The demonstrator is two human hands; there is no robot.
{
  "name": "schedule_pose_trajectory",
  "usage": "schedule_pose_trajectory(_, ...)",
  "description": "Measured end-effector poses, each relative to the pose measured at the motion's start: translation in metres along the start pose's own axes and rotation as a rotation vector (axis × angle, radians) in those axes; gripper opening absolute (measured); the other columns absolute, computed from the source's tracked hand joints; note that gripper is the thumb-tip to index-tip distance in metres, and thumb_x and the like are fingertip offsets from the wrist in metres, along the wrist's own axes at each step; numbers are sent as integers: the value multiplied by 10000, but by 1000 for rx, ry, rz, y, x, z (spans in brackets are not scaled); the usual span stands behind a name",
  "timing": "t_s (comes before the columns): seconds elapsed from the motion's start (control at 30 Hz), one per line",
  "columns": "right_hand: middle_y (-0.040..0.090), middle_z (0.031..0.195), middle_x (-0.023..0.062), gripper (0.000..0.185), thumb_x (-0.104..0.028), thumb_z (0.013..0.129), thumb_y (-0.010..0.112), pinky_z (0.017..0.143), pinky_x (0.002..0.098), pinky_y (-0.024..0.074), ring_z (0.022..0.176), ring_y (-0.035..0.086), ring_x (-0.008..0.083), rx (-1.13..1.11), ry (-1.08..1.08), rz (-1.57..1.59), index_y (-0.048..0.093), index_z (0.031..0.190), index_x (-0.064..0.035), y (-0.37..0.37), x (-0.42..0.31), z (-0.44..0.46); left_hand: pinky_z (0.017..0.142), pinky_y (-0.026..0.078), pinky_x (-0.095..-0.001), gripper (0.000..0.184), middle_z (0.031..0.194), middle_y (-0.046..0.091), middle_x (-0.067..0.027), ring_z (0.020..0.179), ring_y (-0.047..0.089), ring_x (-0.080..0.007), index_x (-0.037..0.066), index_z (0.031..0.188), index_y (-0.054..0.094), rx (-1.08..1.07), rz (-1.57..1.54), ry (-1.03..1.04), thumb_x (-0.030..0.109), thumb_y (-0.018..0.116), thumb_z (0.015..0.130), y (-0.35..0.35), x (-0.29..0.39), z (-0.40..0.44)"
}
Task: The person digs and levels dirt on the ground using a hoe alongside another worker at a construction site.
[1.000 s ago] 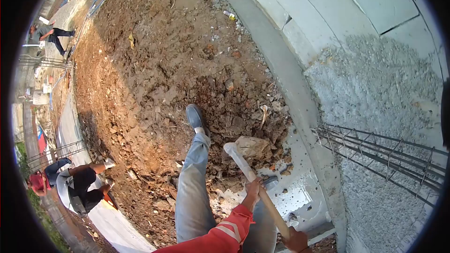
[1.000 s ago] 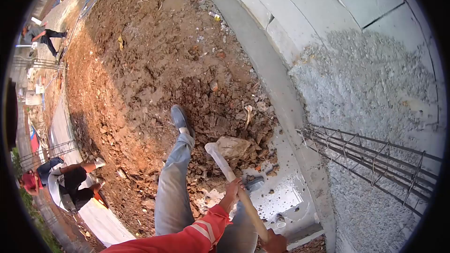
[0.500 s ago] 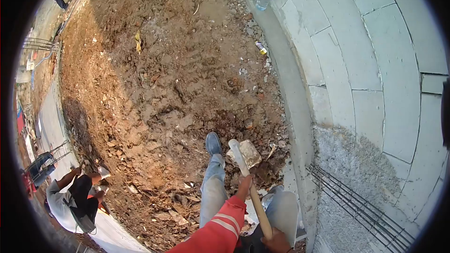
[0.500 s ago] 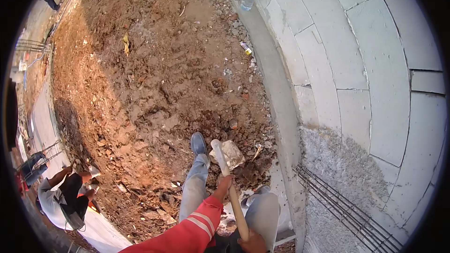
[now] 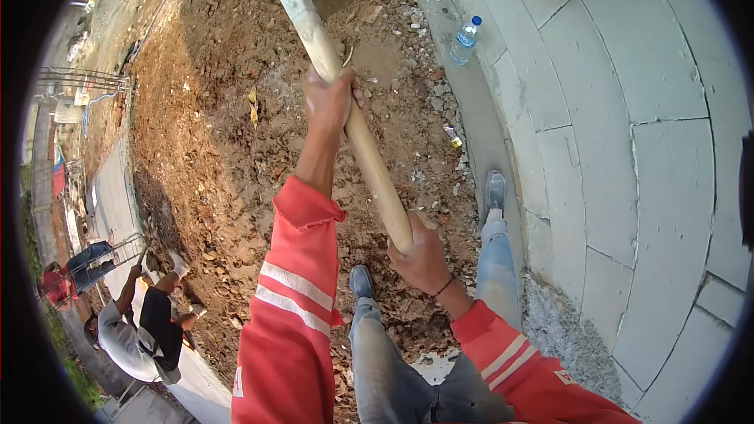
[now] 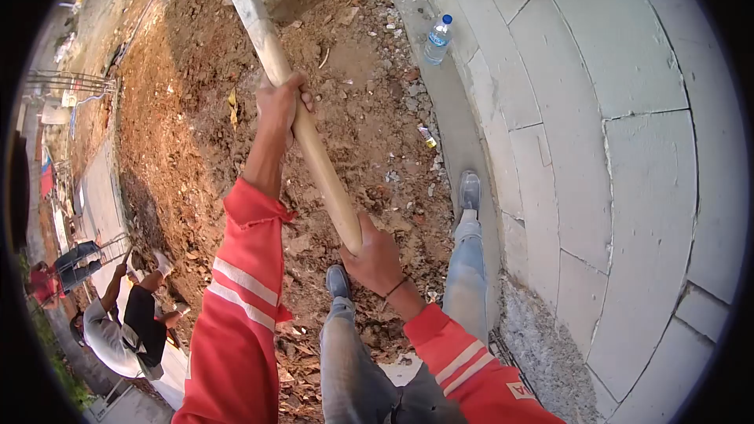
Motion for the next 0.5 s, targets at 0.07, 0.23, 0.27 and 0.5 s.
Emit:
schedule_pose_trajectory(0.07, 651, 796, 256, 456, -146, 755, 712, 632, 485, 529, 735, 654, 434, -43, -75, 63, 514, 1145, -17, -17, -1, 83, 416, 478, -278, 206, 723, 533, -65, 507, 515, -129, 13, 991, 448, 52, 31, 26, 43, 623, 886, 25, 0, 46)
schedule_pose_trajectory(0.23, 657, 827, 246, 441, -132, 746, 710, 672, 440, 525, 727, 665, 384, -47, -55, 61, 567, 1135, 21, -12, 120, 206, 438, 484, -285, 189, 711, 544, -64, 511, 528, -136, 10, 972, 468, 76, 61, -5, 57, 629, 885, 80, -162, 144)
schedule_pose_trajectory(0.27, 657, 827, 246, 441, -132, 746, 710, 672, 440, 525, 727, 665, 384, -50, -47, 64, 567, 1135, 21, -7, 149, 204, 441, 483, -292, 182, 693, 546, -64, 507, 530, -141, 8, 962, 476, 70, 68, -43, 58, 631, 881, 85, -211, 153)
schedule_pose_trajectory(0.5, 667, 878, 282, 430, -207, 736, 739, 736, 475, 536, 839, 668, 424, -85, 513, -54, 601, 1065, 34, 3, 249, 46, 507, 473, -368, 260, 664, 597, -99, 540, 580, -203, -62, 894, 565, 70, 350, -500, 146, 687, 797, 70, -419, -6)
Point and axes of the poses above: each hand's wrist, its own z-axis towards the middle knuckle, its own y-axis out of the palm, x = y × z, the point moved 9 cm from there along z, towards the middle knuckle
